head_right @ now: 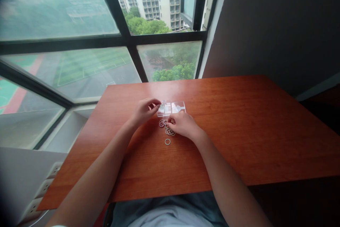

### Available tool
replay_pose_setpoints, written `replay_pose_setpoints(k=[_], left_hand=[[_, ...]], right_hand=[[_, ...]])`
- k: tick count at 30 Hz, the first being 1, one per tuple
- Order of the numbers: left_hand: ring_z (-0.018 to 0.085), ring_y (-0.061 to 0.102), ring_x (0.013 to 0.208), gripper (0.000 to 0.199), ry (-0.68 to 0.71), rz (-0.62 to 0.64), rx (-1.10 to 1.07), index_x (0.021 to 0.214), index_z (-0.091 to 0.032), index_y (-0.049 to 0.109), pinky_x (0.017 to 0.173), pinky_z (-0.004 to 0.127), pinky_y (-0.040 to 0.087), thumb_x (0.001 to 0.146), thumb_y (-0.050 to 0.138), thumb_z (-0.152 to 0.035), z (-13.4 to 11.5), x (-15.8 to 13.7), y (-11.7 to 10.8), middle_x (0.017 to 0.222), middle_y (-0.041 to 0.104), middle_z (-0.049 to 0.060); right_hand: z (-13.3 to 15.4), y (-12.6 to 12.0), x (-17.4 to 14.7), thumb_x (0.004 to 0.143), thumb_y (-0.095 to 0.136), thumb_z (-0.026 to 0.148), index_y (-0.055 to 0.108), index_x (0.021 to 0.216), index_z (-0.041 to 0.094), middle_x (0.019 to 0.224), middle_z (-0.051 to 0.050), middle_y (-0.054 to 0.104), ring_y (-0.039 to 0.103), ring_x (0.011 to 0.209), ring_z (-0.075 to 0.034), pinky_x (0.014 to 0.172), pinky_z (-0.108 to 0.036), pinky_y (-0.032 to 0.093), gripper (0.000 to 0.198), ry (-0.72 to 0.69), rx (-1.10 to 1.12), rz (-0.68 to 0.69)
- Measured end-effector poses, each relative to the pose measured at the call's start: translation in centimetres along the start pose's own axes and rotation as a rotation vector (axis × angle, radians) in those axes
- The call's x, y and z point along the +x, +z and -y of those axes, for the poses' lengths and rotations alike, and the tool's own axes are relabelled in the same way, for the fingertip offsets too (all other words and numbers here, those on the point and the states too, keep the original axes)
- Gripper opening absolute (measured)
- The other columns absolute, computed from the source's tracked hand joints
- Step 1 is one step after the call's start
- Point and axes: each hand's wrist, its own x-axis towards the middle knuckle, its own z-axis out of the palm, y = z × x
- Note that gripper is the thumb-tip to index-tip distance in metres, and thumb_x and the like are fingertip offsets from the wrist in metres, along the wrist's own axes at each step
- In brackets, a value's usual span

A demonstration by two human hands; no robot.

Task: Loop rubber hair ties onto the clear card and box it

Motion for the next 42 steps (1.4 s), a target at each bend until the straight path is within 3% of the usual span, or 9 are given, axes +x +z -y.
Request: replay_pose_setpoints(k=[10, 18, 24, 32, 42], left_hand=[[0.012, 0.059, 0.064, 0.014, 0.009, -0.003, 0.007, 0.087, -0.017, 0.068, 0.059, 0.021, 0.047, 0.079, 0.056, -0.018, 0.1, 0.0, 0.1, 0.081, 0.070, 0.003], [0.011, 0.059, 0.064, 0.013, 0.018, 0.001, -0.006, 0.087, -0.017, 0.068, 0.059, 0.021, 0.047, 0.080, 0.057, -0.018, 0.2, -0.1, 0.1, 0.082, 0.070, 0.003], [0.010, 0.057, 0.063, 0.014, 0.043, 0.034, -0.102, 0.087, -0.016, 0.068, 0.056, 0.020, 0.045, 0.084, 0.057, -0.024, -0.7, 0.0, 0.2, 0.079, 0.069, 0.004], [0.008, 0.054, 0.059, 0.016, 0.047, 0.160, -0.306, 0.087, -0.014, 0.067, 0.053, 0.017, 0.043, 0.084, 0.060, -0.028, -3.3, -0.3, 0.1, 0.074, 0.067, 0.002], [0.007, 0.052, 0.056, 0.009, 0.068, 0.143, -0.249, 0.078, -0.014, 0.065, 0.054, 0.017, 0.043, 0.081, 0.061, -0.022, -3.2, -0.3, 0.6, 0.067, 0.063, 0.000]], right_hand=[[0.1, 0.5, 0.0, 0.077, 0.061, 0.025, 0.068, 0.075, 0.023, 0.067, 0.001, 0.065, 0.054, 0.062, -0.012, 0.056, -0.024, 0.029, 0.007, 0.012, -0.046, -0.009], [0.5, -0.5, 0.3, 0.078, 0.059, 0.024, 0.064, 0.079, 0.020, 0.057, 0.005, 0.056, 0.050, 0.053, -0.010, 0.055, -0.021, 0.034, 0.007, -0.011, 0.177, -0.268], [0.5, -0.6, 0.3, 0.077, 0.060, 0.024, 0.064, 0.078, 0.020, 0.055, 0.005, 0.054, 0.049, 0.052, -0.010, 0.055, -0.021, 0.035, 0.006, 0.021, 0.176, -0.352], [0.3, -0.7, 0.4, 0.078, 0.060, 0.025, 0.065, 0.079, 0.020, 0.054, 0.005, 0.053, 0.049, 0.051, -0.010, 0.055, -0.022, 0.034, 0.007, 0.050, 0.162, -0.391], [0.3, -0.7, 0.4, 0.078, 0.060, 0.026, 0.065, 0.079, 0.021, 0.055, 0.005, 0.054, 0.050, 0.052, -0.011, 0.056, -0.022, 0.034, 0.007, 0.050, 0.143, -0.383]])
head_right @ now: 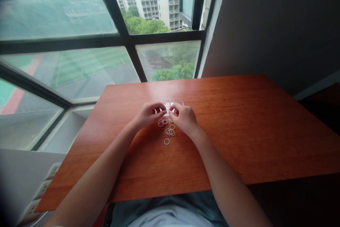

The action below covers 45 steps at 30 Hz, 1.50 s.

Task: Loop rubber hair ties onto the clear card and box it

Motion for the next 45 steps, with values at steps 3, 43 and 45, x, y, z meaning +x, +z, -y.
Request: replay_pose_setpoints(k=[3, 43, 45], left_hand=[[0.008, 0.054, 0.058, 0.008, -0.003, -0.008, 0.022, 0.078, -0.015, 0.065, 0.055, 0.018, 0.044, 0.080, 0.061, -0.021, 0.3, 0.0, 0.0, 0.068, 0.064, 0.000], [0.011, 0.059, 0.066, 0.014, -0.164, -0.366, 0.218, 0.087, -0.018, 0.068, 0.060, 0.023, 0.045, 0.080, 0.056, -0.021, 3.3, 0.0, -1.5, 0.086, 0.070, 0.003], [0.012, 0.058, 0.065, 0.014, -0.161, -0.367, 0.218, 0.087, -0.018, 0.068, 0.060, 0.023, 0.045, 0.080, 0.056, -0.021, 3.3, 0.0, -1.5, 0.086, 0.070, 0.003]], right_hand=[[-0.1, 0.0, 0.0, 0.078, 0.060, 0.025, 0.065, 0.080, 0.021, 0.056, 0.005, 0.055, 0.051, 0.053, -0.011, 0.057, -0.022, 0.034, 0.007, 0.001, 0.002, 0.004], [1.3, -0.7, -1.5, 0.072, 0.062, 0.016, 0.075, 0.074, 0.027, 0.067, 0.003, 0.066, 0.054, 0.061, -0.011, 0.054, -0.023, 0.031, 0.017, -0.260, -0.146, 0.579], [1.5, -1.0, -1.6, 0.072, 0.064, 0.019, 0.075, 0.076, 0.027, 0.066, 0.004, 0.065, 0.055, 0.061, -0.011, 0.055, -0.022, 0.032, 0.014, -0.259, -0.096, 0.624]])
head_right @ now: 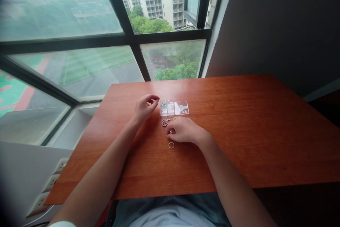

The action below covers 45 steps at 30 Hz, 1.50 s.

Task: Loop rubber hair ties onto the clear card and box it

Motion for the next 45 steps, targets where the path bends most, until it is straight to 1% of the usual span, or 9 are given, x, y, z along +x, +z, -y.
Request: replay_pose_setpoints(k=[3, 5, 12, 17, 23, 29, 33, 37, 45], left_hand=[[0.012, 0.058, 0.065, 0.014, 0.002, -0.004, -0.007, 0.087, -0.018, 0.068, 0.059, 0.023, 0.045, 0.080, 0.056, -0.021, 0.1, 0.0, 0.0, 0.085, 0.070, 0.003], [0.011, 0.058, 0.065, 0.014, 0.002, -0.003, -0.011, 0.087, -0.018, 0.069, 0.059, 0.022, 0.045, 0.080, 0.056, -0.020, 0.2, 0.0, 0.1, 0.085, 0.070, 0.003], [0.011, 0.059, 0.065, 0.014, 0.009, 0.010, -0.014, 0.086, -0.018, 0.069, 0.058, 0.022, 0.045, 0.080, 0.056, -0.020, 0.1, 0.0, 0.2, 0.085, 0.070, 0.002], [0.011, 0.059, 0.065, 0.015, 0.003, 0.023, -0.012, 0.086, -0.018, 0.069, 0.057, 0.021, 0.044, 0.080, 0.056, -0.020, 0.0, 0.0, 0.2, 0.086, 0.070, 0.003], [0.011, 0.059, 0.065, 0.014, 0.009, 0.023, -0.019, 0.086, -0.019, 0.069, 0.057, 0.021, 0.045, 0.080, 0.056, -0.020, -0.1, -0.1, 0.2, 0.085, 0.070, 0.003], [0.011, 0.059, 0.064, 0.016, 0.012, 0.027, -0.037, 0.086, -0.018, 0.068, 0.058, 0.021, 0.045, 0.078, 0.055, -0.016, -0.2, 0.0, 0.2, 0.085, 0.070, 0.002], [0.010, 0.059, 0.064, 0.019, 0.021, 0.030, -0.049, 0.087, -0.018, 0.068, 0.058, 0.021, 0.045, 0.076, 0.054, -0.013, -0.2, 0.0, 0.3, 0.085, 0.070, 0.002], [0.010, 0.059, 0.064, 0.018, 0.030, 0.031, -0.057, 0.086, -0.017, 0.068, 0.058, 0.021, 0.045, 0.076, 0.054, -0.013, -0.3, 0.0, 0.4, 0.084, 0.070, 0.002], [0.010, 0.058, 0.063, 0.017, 0.040, 0.031, -0.051, 0.085, -0.017, 0.068, 0.056, 0.020, 0.044, 0.077, 0.054, -0.013, -0.2, 0.1, 0.4, 0.084, 0.070, 0.002]], right_hand=[[0.3, -0.3, -0.2, 0.066, 0.072, 0.022, 0.074, 0.074, 0.026, 0.064, 0.005, 0.063, 0.054, 0.060, -0.010, 0.053, -0.020, 0.032, 0.009, -0.017, 0.078, 0.089], [0.3, -0.4, -0.2, 0.066, 0.073, 0.021, 0.073, 0.073, 0.026, 0.066, 0.005, 0.063, 0.054, 0.061, -0.010, 0.052, -0.020, 0.031, 0.009, -0.008, 0.056, 0.097], [-0.3, 0.6, 0.5, 0.080, 0.062, 0.022, 0.071, 0.077, 0.025, 0.076, 0.000, 0.069, 0.060, 0.071, -0.015, 0.060, -0.024, 0.032, 0.009, 0.021, -0.201, -0.072], [-0.2, 0.9, 0.6, 0.082, 0.059, 0.021, 0.069, 0.076, 0.024, 0.077, -0.002, 0.070, 0.061, 0.073, -0.016, 0.059, -0.024, 0.032, 0.013, 0.011, -0.259, -0.079], [0.0, 1.3, 0.7, 0.080, 0.058, 0.021, 0.068, 0.072, 0.024, 0.074, -0.003, 0.070, 0.059, 0.066, -0.017, 0.055, -0.026, 0.027, 0.012, 0.059, -0.326, -0.106], [-0.4, 1.2, 0.8, 0.076, 0.060, 0.022, 0.069, 0.073, 0.024, 0.070, 0.001, 0.067, 0.056, 0.065, -0.013, 0.056, -0.024, 0.027, 0.009, 0.032, -0.194, -0.133], [-1.1, 0.6, 1.0, 0.079, 0.061, 0.027, 0.069, 0.076, 0.023, 0.064, 0.003, 0.063, 0.052, 0.060, -0.011, 0.056, -0.023, 0.027, 0.010, 0.111, -0.092, -0.222], [-1.6, 0.7, 1.4, 0.078, 0.061, 0.025, 0.069, 0.077, 0.022, 0.062, 0.003, 0.060, 0.047, 0.058, -0.010, 0.058, -0.023, 0.029, 0.009, 0.173, -0.079, -0.314], [-1.9, 1.4, 1.7, 0.081, 0.061, 0.027, 0.070, 0.082, 0.023, 0.068, 0.001, 0.064, 0.053, 0.064, -0.012, 0.060, -0.024, 0.031, 0.010, 0.185, -0.049, -0.290]])
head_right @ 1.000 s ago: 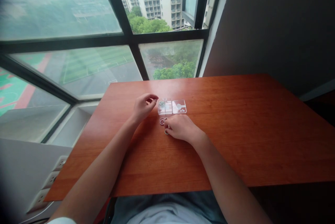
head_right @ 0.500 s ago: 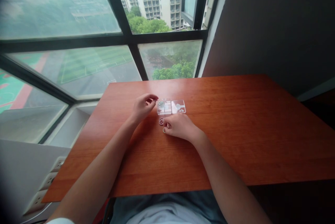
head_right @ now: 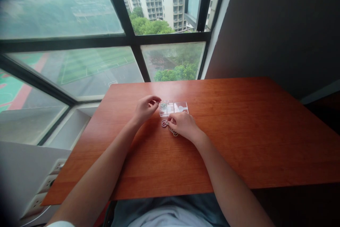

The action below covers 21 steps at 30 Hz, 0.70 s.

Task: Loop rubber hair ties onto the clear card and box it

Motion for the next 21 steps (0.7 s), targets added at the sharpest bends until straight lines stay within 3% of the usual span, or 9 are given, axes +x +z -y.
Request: replay_pose_setpoints(k=[10, 21], left_hand=[[0.010, 0.058, 0.062, 0.016, 0.009, -0.006, -0.001, 0.085, -0.017, 0.068, 0.056, 0.020, 0.044, 0.077, 0.055, -0.013, -0.05, -0.01, 0.01, 0.082, 0.070, 0.001], [0.010, 0.058, 0.063, 0.016, 0.004, 0.001, 0.000, 0.085, -0.017, 0.069, 0.057, 0.021, 0.046, 0.077, 0.055, -0.014, 0.08, 0.00, -0.03, 0.083, 0.071, 0.002]], right_hand=[[-0.51, -0.66, -0.34, 0.081, 0.061, 0.029, 0.070, 0.092, 0.025, 0.072, 0.002, 0.066, 0.056, 0.066, -0.013, 0.058, -0.023, 0.031, 0.014, 0.060, -0.026, 0.054], [-0.58, -0.65, -0.40, 0.079, 0.060, 0.024, 0.069, 0.080, 0.023, 0.068, 0.002, 0.065, 0.055, 0.064, -0.012, 0.058, -0.022, 0.032, 0.009, 0.045, -0.012, 0.064]])
